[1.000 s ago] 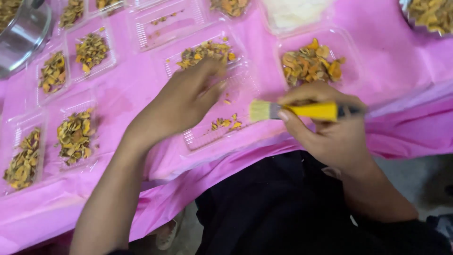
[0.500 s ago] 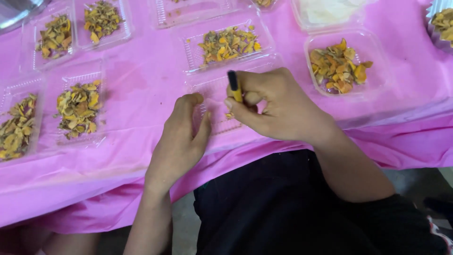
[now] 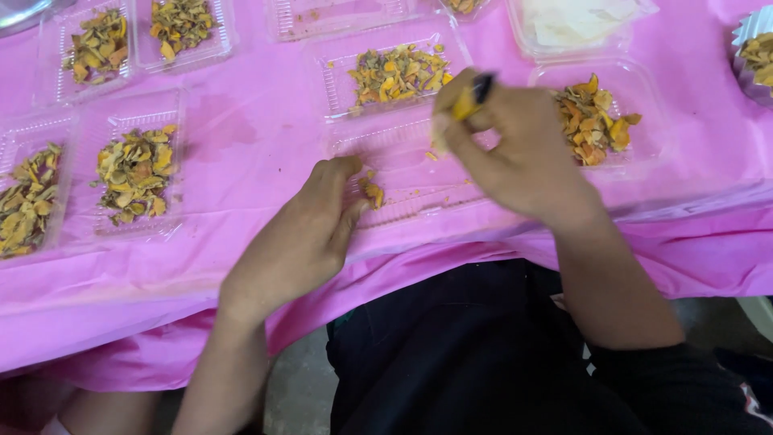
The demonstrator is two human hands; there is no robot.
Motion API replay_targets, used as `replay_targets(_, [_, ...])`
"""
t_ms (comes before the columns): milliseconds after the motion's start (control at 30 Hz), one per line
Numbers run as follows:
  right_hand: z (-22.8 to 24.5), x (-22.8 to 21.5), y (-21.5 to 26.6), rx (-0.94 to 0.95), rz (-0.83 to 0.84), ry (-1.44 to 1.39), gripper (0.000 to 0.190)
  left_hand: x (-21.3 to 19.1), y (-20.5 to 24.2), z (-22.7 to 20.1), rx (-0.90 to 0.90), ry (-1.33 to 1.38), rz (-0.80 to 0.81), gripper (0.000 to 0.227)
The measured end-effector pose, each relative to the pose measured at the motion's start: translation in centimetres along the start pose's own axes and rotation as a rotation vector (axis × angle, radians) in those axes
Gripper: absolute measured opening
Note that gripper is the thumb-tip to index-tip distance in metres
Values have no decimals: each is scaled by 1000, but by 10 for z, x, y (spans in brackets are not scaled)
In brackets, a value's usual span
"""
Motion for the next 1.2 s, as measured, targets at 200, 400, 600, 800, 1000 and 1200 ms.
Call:
replay_targets(200, [36, 20, 9, -68, 119, -175, 7, 3, -19, 0, -155, -70, 290, 35])
replay_targets(400, [5, -3, 22, -41, -49, -303, 11, 14, -27, 8, -242, -79, 484, 8])
replay_targets(600, [-19, -8, 40, 66, -95, -423, 8, 27, -28, 10, -259, -170, 595, 26])
replay_targets(800, [-10, -11, 36, -15, -115, -360, 7, 34, -27, 19, -291, -200, 627, 25])
replay_targets(1000, [-5, -8, 32, -53, -108, -345, 6, 38, -27, 27, -287, -180, 637, 33])
replay_targets(1200, [-6, -28, 43, -53, -228, -412, 17, 4, -32, 23, -346, 111, 142, 12])
Point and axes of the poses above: each hand's wrist, its own y-axis away from the middle knuckle, its own x-axis out of the palm, z = x × y, the point moved 10 cm from there along -y, towards the middle knuckle, and after that the axes turned 14 degrees about x, right-handed, at the moved point
